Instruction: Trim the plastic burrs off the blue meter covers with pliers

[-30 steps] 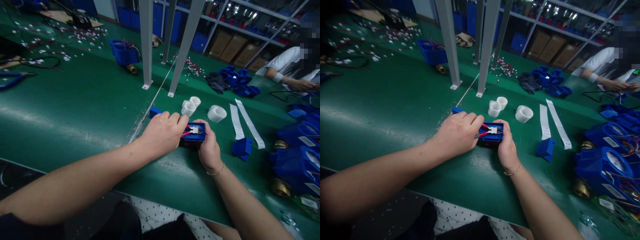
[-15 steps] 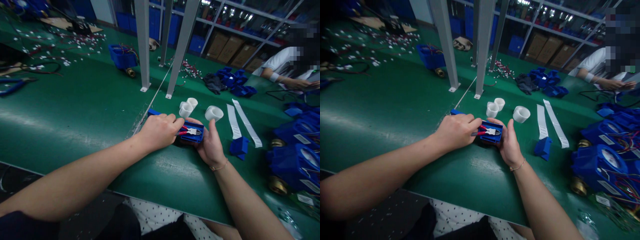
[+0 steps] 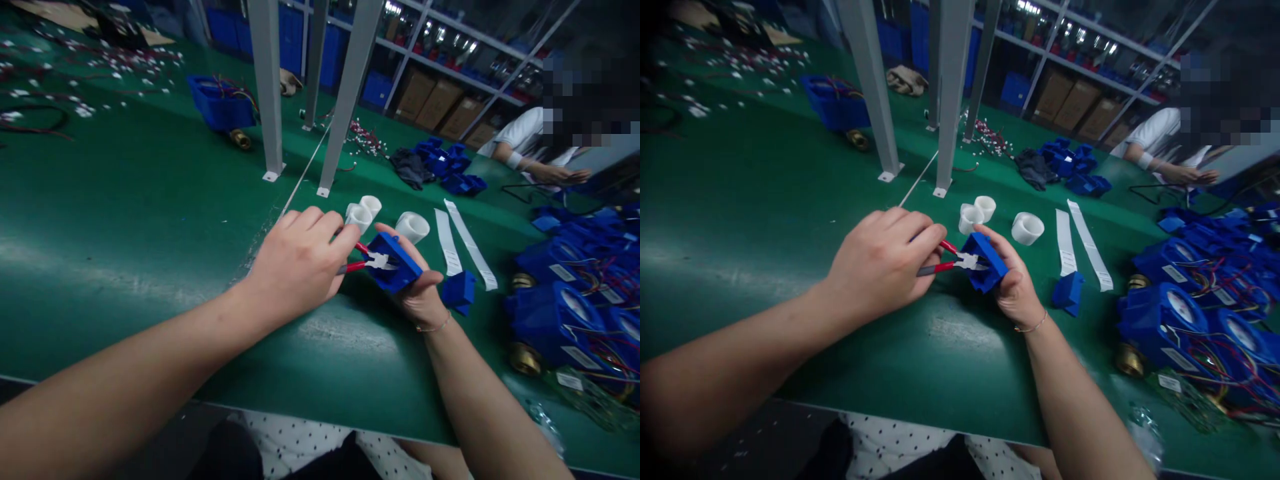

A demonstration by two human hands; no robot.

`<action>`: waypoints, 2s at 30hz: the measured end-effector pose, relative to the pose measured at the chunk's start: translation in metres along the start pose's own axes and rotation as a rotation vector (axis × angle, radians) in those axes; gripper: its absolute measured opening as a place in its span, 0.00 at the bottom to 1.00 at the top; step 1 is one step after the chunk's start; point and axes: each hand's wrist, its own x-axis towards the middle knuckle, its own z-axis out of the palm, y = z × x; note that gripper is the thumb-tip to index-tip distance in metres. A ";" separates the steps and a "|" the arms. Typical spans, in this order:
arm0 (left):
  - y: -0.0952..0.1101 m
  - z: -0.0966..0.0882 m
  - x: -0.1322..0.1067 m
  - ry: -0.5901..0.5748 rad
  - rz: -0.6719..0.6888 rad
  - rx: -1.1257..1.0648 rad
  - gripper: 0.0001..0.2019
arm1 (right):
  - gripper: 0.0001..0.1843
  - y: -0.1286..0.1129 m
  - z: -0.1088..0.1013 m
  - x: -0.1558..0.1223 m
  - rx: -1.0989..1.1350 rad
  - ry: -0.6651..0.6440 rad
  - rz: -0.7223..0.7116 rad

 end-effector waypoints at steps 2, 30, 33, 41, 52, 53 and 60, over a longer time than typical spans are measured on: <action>-0.002 -0.002 0.000 0.008 -0.061 -0.034 0.13 | 0.53 -0.001 -0.010 0.003 -0.124 0.029 -0.111; 0.003 -0.005 -0.007 -0.149 -0.085 -0.153 0.09 | 0.29 -0.012 -0.036 0.008 -0.953 0.196 -1.094; 0.004 -0.006 -0.008 -0.136 -0.081 -0.134 0.07 | 0.27 -0.014 -0.035 0.008 -0.952 0.163 -1.103; 0.001 -0.006 -0.007 -0.171 -0.096 -0.169 0.03 | 0.26 -0.015 -0.032 0.007 -0.906 0.199 -1.112; -0.008 0.025 0.006 -0.031 -0.209 -0.842 0.12 | 0.45 -0.005 -0.028 0.014 -0.363 0.432 -0.751; -0.010 0.028 0.006 0.020 -0.174 -0.818 0.10 | 0.43 -0.006 -0.024 0.013 -0.227 0.433 -0.580; -0.029 0.029 0.005 0.127 -0.090 -0.144 0.13 | 0.38 -0.031 -0.016 0.011 0.449 0.124 0.493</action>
